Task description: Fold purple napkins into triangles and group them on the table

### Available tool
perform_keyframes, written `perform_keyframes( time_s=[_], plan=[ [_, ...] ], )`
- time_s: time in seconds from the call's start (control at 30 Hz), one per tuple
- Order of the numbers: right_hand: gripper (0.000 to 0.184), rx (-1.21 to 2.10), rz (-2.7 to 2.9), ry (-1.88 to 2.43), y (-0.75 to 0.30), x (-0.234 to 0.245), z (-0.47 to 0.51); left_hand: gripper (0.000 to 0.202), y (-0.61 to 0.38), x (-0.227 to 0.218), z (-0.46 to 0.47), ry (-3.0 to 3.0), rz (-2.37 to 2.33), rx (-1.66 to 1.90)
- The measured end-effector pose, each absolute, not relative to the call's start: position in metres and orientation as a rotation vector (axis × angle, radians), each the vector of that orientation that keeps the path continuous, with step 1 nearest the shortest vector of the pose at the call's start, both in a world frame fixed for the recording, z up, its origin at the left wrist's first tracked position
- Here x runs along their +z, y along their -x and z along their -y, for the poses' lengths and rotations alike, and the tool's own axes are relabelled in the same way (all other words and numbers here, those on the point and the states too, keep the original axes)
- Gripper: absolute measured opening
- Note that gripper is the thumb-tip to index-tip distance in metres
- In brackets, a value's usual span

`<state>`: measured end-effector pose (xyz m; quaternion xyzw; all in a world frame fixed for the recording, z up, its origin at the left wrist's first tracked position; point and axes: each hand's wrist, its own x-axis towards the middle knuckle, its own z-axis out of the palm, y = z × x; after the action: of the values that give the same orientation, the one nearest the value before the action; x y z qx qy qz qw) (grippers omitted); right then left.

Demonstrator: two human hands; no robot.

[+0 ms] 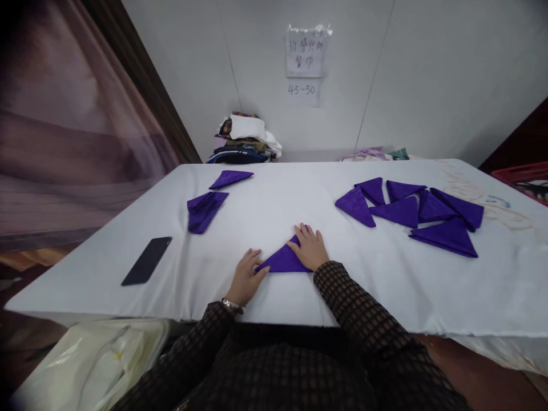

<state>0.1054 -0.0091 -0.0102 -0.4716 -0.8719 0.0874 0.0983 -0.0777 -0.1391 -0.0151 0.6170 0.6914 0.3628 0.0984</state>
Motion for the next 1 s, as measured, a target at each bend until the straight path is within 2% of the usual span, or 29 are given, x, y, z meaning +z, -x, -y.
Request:
perform_keyframes(
  time_s=[0.33,0.57,1.0],
  plan=[
    [0.068,0.253,2.585,1.389,-0.105,-0.010,0.010,0.016,0.081,-0.006,0.144,-1.859,-2.066,0.859],
    [0.068,0.258,2.575,1.380,-0.106,-0.010,0.010,0.008,0.086,-0.011,0.151,-1.833,-2.124,0.933],
    [0.067,0.241,2.595,1.377,-0.106,-0.010,0.009,0.015,0.094,-0.004,0.151,-1.983,-2.058,0.772]
  ],
)
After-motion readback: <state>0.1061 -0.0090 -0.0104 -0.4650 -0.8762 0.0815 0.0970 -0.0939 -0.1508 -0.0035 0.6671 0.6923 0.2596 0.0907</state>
